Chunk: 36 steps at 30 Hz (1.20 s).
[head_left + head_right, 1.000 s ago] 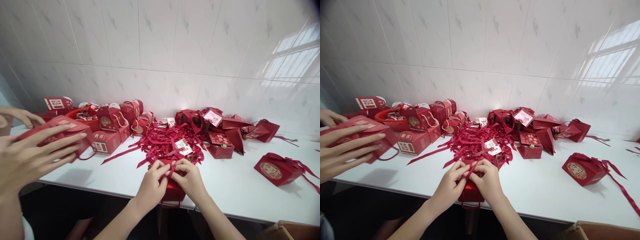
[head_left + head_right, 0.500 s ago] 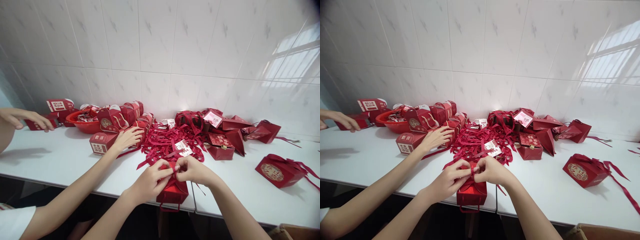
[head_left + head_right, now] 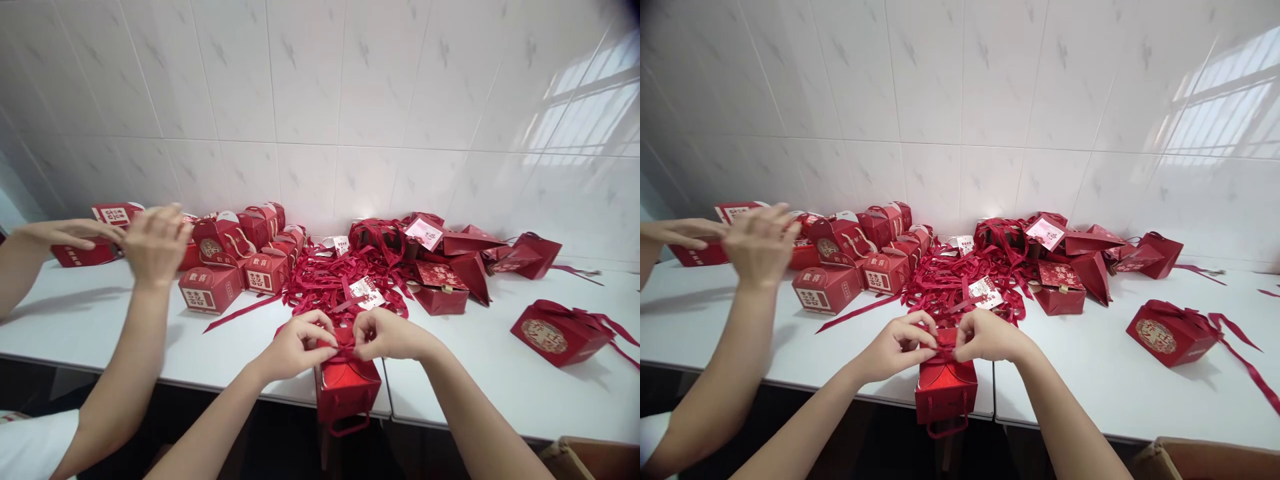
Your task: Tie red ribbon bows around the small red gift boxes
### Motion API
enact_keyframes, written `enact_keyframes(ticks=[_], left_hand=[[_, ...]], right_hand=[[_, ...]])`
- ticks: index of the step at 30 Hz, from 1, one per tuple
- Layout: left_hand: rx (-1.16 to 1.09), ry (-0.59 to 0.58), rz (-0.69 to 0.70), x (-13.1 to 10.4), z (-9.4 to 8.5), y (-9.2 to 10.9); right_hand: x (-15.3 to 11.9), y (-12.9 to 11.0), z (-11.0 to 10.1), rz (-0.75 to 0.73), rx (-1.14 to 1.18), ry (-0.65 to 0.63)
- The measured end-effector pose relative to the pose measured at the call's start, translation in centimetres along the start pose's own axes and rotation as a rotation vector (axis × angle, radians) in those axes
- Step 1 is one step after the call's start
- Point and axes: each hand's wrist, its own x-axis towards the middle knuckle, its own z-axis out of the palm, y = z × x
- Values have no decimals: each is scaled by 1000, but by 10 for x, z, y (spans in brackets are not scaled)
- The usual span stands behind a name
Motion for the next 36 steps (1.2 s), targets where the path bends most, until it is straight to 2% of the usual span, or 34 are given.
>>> enact_keyframes(ticks=[4,9,12,14,18,21,27,29,30,32,34,36], left_hand=[[3,-2,-95,-8,-11,2],[-54,-23,-4,-6,-9,9],[231,-68,-2,-8,-12,10],[413,-54,-12,-9,-16,10],[474,21,55,-14,-22,4],[584,54,79,-19,-24,-5],[628,71,63,-25,-19,-12],[592,84,55,-25,-17,-11],[540,93,48,-25,-16,-12],[337,101,24,-26,-16,-15],[43,91,9,-28,-16,-22],[-248,100,3,-31,-15,-32]], right_hand=[[-15,7,-2,0,-140,177],[-21,12,9,-140,-222,400],[-22,15,12,-153,-297,515],[-22,19,14,-154,-347,571],[-21,26,19,-219,-351,647],[-24,29,22,-212,-374,709],[-33,23,23,-225,-576,749],[-35,25,22,-263,-565,745],[-36,28,21,-284,-502,706],[-36,39,23,-325,-268,545],[-34,51,29,-348,-38,358],[-30,60,41,-339,72,257]])
